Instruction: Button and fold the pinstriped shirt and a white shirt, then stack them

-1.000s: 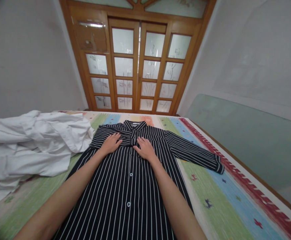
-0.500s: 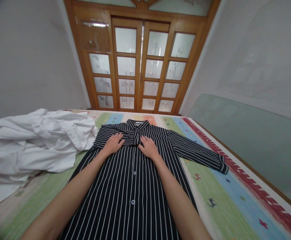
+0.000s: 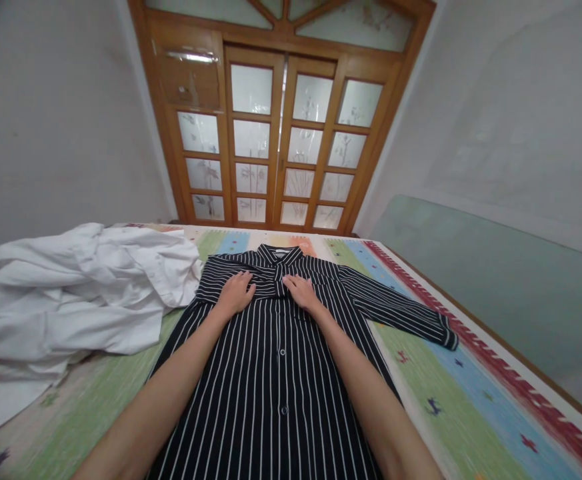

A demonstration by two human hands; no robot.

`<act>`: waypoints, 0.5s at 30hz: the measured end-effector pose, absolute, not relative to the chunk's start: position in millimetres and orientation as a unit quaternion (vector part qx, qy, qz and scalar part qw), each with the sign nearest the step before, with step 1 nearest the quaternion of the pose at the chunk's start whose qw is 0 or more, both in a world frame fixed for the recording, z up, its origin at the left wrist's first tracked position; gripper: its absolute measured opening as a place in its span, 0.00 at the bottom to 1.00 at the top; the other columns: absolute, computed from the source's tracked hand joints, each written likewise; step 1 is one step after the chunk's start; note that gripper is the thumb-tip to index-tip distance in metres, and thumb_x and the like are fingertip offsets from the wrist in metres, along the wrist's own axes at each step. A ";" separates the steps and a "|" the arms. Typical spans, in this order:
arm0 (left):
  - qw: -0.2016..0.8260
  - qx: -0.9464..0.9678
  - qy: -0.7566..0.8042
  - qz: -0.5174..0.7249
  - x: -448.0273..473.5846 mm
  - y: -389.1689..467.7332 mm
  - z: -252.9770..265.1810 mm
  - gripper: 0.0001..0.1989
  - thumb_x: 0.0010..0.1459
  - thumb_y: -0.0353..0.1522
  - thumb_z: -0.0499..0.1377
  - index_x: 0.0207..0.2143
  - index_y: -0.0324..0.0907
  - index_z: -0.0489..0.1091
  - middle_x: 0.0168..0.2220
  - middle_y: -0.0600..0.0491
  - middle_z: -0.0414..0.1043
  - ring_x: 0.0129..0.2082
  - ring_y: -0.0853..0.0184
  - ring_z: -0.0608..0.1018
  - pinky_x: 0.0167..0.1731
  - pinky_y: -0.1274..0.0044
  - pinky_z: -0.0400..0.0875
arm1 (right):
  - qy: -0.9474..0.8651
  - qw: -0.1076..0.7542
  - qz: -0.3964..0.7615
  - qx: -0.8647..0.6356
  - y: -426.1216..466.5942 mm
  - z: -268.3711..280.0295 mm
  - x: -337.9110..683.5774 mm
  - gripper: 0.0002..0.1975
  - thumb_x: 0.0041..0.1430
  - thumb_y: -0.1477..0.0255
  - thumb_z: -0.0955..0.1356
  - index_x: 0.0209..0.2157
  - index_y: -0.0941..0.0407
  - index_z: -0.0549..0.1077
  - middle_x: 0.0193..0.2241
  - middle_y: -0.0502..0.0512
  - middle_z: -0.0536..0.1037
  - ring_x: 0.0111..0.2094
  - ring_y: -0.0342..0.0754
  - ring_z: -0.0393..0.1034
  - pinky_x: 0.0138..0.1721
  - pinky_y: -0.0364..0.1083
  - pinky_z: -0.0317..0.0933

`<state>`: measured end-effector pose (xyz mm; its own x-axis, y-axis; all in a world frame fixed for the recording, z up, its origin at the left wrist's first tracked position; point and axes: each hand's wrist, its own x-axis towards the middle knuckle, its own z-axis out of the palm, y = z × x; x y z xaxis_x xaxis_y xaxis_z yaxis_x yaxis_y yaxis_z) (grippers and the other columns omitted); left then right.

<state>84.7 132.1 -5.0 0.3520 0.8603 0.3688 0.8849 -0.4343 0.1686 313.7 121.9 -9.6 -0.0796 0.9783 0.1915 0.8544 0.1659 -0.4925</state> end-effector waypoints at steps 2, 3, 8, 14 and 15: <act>0.035 -0.815 -0.535 -0.217 85.4 129.8 -3.1 0.20 0.65 0.35 0.47 0.55 0.38 0.67 0.58 0.44 0.67 0.61 0.58 0.66 0.59 0.66 0.59 | -0.690 0.332 0.167 -0.622 130.2 -7.5 306.7 0.25 0.67 0.59 0.56 0.57 0.54 0.69 0.53 0.59 0.75 0.56 0.53 0.66 0.58 0.56 0.56; 0.038 -0.811 -0.540 -0.223 85.6 128.7 -2.2 0.20 0.65 0.35 0.47 0.54 0.37 0.68 0.58 0.44 0.68 0.60 0.57 0.66 0.59 0.67 0.60 | -0.675 0.365 0.180 -0.615 134.4 -7.0 303.2 0.25 0.65 0.59 0.57 0.57 0.56 0.68 0.49 0.60 0.77 0.53 0.52 0.69 0.55 0.53 0.59; 0.038 -0.776 -0.580 -0.245 85.4 126.3 -0.1 0.21 0.65 0.35 0.47 0.53 0.34 0.68 0.56 0.40 0.69 0.58 0.55 0.68 0.56 0.66 0.61 | -0.659 0.423 0.146 -0.605 153.6 -5.4 289.1 0.25 0.55 0.64 0.66 0.53 0.58 0.70 0.37 0.57 0.80 0.38 0.50 0.74 0.45 0.49 0.65; 0.060 -0.768 -0.581 -0.263 86.4 126.8 0.3 0.21 0.64 0.34 0.46 0.54 0.33 0.67 0.58 0.39 0.67 0.59 0.54 0.66 0.59 0.63 0.58 | -0.674 0.408 0.094 -0.609 169.8 5.4 279.9 0.19 0.51 0.69 0.65 0.45 0.56 0.76 0.28 0.52 0.77 0.31 0.49 0.71 0.40 0.49 0.65; 0.065 -0.769 -0.577 -0.266 86.6 126.6 0.5 0.21 0.64 0.33 0.46 0.54 0.33 0.67 0.58 0.39 0.67 0.60 0.53 0.66 0.59 0.62 0.57 | -0.666 0.411 0.089 -0.616 171.8 7.2 279.1 0.20 0.51 0.70 0.64 0.46 0.57 0.76 0.28 0.52 0.77 0.31 0.50 0.71 0.39 0.48 0.64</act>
<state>86.6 126.6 0.5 0.1923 0.8534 0.4844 0.9229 -0.3251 0.2064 279.1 171.8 7.2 0.0975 0.8941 0.4372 0.7471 0.2244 -0.6257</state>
